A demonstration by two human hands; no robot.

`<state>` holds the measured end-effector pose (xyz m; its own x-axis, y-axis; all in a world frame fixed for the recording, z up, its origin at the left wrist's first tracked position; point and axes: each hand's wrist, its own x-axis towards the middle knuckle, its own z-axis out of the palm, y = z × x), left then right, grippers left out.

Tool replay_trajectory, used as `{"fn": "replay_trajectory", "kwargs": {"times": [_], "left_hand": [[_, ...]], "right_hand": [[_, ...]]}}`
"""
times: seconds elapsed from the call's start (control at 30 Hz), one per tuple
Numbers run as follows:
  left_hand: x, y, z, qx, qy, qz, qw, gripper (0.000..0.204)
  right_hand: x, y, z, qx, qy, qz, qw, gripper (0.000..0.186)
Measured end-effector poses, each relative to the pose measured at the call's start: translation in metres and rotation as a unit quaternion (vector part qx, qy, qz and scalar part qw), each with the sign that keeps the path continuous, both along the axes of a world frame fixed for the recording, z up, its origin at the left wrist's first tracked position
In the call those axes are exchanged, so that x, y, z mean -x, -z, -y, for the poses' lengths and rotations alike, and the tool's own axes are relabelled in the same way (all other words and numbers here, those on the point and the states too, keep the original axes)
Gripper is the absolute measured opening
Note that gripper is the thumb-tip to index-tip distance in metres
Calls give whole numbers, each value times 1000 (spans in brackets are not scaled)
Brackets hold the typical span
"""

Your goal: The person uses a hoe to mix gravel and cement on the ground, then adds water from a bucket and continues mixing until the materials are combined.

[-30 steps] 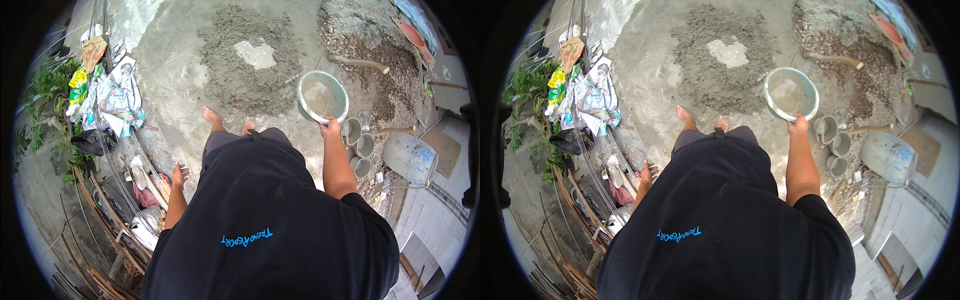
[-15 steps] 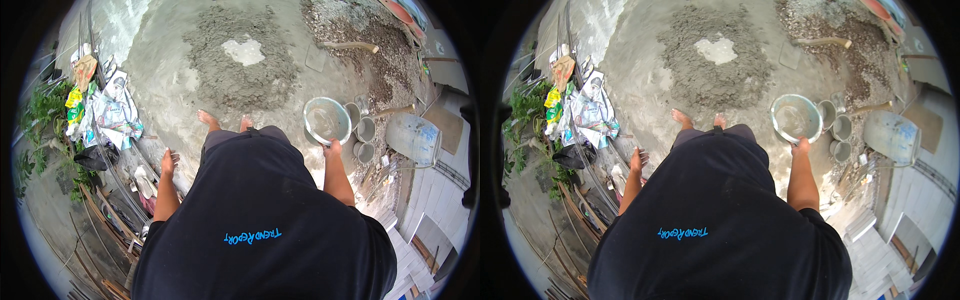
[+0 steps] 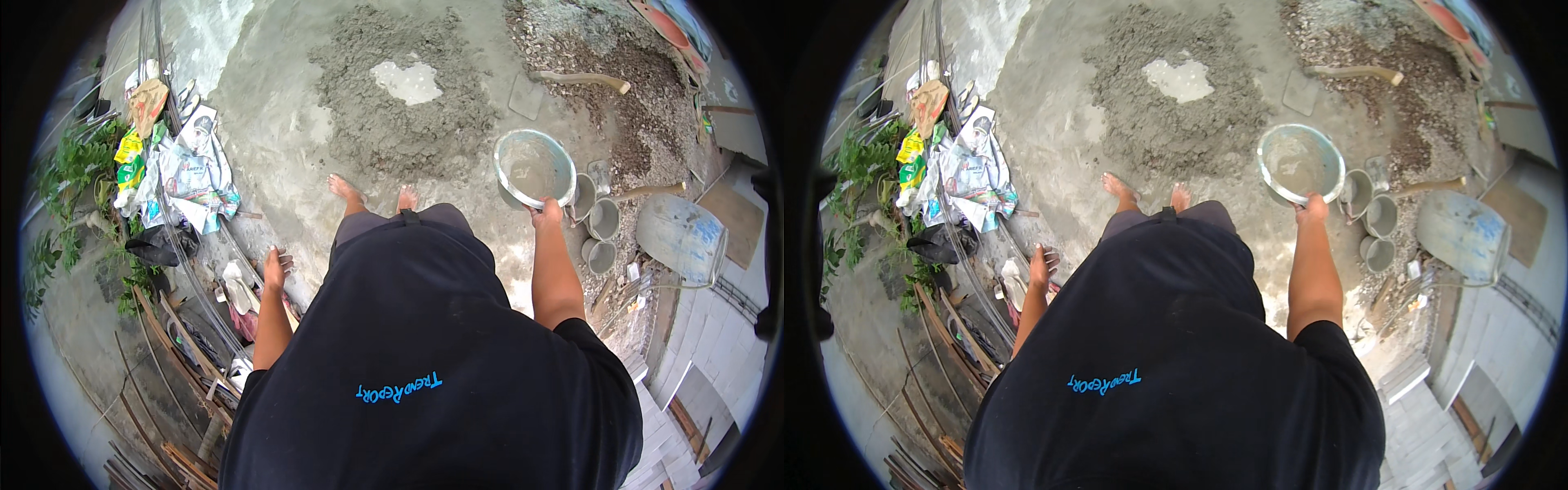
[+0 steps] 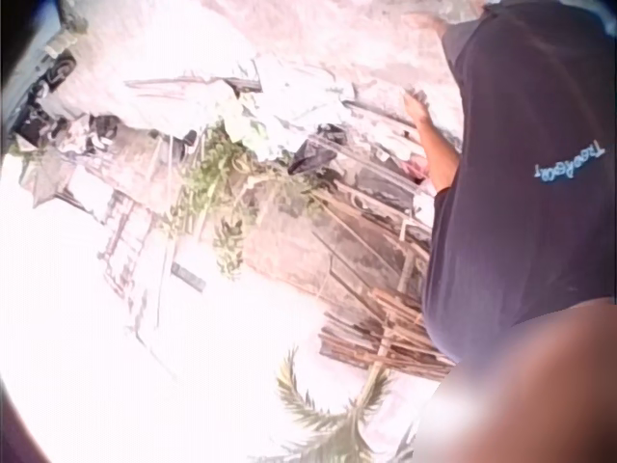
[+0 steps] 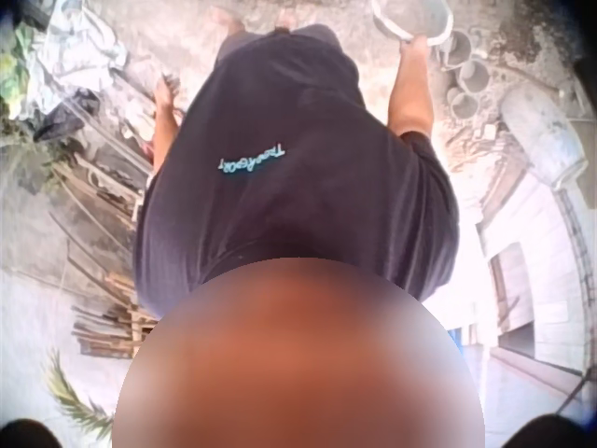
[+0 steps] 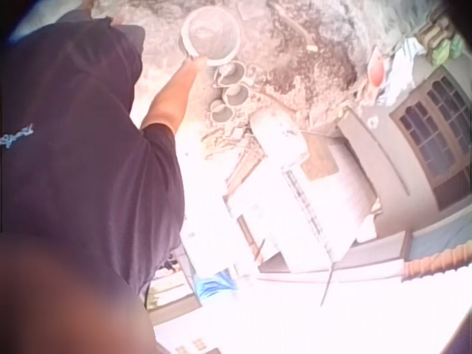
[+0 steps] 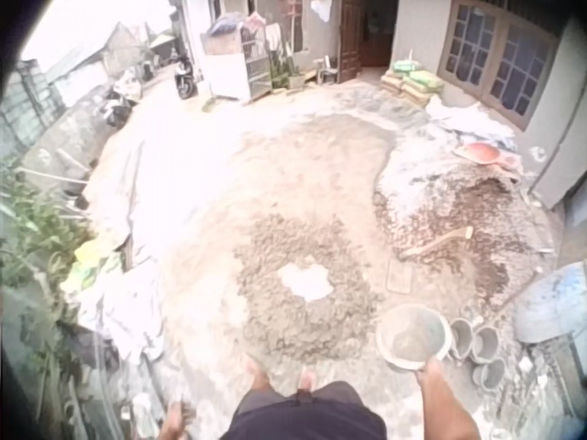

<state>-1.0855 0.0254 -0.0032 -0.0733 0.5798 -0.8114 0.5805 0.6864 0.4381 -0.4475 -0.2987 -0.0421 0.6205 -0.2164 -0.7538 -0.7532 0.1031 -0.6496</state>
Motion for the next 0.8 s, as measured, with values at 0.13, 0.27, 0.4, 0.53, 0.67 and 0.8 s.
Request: {"fn": "replay_trajectory", "kwargs": {"times": [0.13,0.27,0.4,0.53,0.67,0.8], "left_hand": [[17,-3,19,19,-33,-26,999,73],[23,-10,34,3,-66,-29,997,66],[28,-19,48,-24,-90,-15,996,67],[39,-30,64,-29,-121,-18,992,63],[51,-41,84,-19,-158,-26,987,52],[56,-47,97,-8,-156,-52,986,49]], "right_hand": [[-34,-5,-51,31,-43,23,998,37],[-72,-15,-109,98,-133,44,985,46],[-100,-16,-160,163,-225,75,958,55],[-122,-3,-203,197,-222,168,940,60],[-148,4,-237,169,-225,220,934,65],[-171,-9,-271,181,-265,235,917,65]]}}
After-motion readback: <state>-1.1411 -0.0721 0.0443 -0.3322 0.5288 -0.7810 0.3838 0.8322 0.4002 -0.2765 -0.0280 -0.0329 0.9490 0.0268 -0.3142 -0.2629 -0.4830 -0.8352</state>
